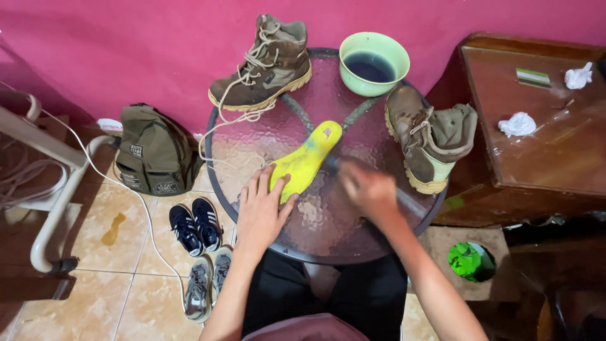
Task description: The person scrubs a yellow shoe insole with a toothbrush on a glass table. They repeatedly dip the toothbrush into a bowl of dark liquid and scrub the insole surface. The insole remains on the table throughout the clip.
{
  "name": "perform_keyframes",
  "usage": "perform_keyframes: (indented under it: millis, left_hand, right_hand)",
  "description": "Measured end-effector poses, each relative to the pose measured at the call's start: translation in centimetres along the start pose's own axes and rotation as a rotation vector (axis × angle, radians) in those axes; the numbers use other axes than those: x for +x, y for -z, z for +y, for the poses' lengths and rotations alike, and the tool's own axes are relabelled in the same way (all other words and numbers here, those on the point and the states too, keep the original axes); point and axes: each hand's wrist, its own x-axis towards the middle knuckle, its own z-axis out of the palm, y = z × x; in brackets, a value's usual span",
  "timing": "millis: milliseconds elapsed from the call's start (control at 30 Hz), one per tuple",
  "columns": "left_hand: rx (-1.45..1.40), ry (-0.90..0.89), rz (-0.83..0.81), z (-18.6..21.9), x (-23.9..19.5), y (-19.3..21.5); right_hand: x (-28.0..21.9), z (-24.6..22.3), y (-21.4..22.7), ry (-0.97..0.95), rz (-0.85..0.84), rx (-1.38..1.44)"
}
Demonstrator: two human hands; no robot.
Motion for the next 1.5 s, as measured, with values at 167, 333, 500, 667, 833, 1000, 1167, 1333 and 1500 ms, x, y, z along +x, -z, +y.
perform_keyframes:
  millis: [167,333,500,667,833,1000,1167,1333,1500]
  left_hand:
    - [0.015,0.004,-0.017,0.0,0.2,-0.1]
    - [-0.008,0.009,-0.036,0.0,0.2,0.0]
    - [0.003,0.001,-0.025,0.1,0.2,0.3]
    - [-0.007,-0.001,-0.02,0.0,0.1,0.1]
    - [-0.006,-0.002,0.004,0.0,-0.1,0.1]
    - [-0.019,-0.006,0.0,-0.2,0.1,-0.1]
    - [-0.014,-0.016,0.007,-0.2,-0.2,-0.1]
    - [-0.011,-0.009,0.007,-0.4,-0.1,-0.4]
    - [-0.095,0.027,0.041,-0.3,-0.1,-0.2]
  right_hand:
    - [0.9,1.3,-0.5,-0.032,0.058,-0.142]
    - [0.7,-2.1,2.4,0.088,0.016,-0.112]
    - [1.0,2.6,-1.2,0.025,0.151,-0.215]
    - [1.0,-3.2,2.5,0.242,0.085,-0.188]
    - [1.8,0.3,-0.2,-0.26,-0.38,-0.11]
    - [0.6,-5.0,3.6,0.159,-0.052,-0.053]
    - [0.5,-0.8,1.5,0.033,-0.04,-0.228]
    - [0.0,-4.6,3.9,0.063,-0.07,0.048]
    - [-1.3,0.7,-1.4,-0.127,-0.19,-0.115]
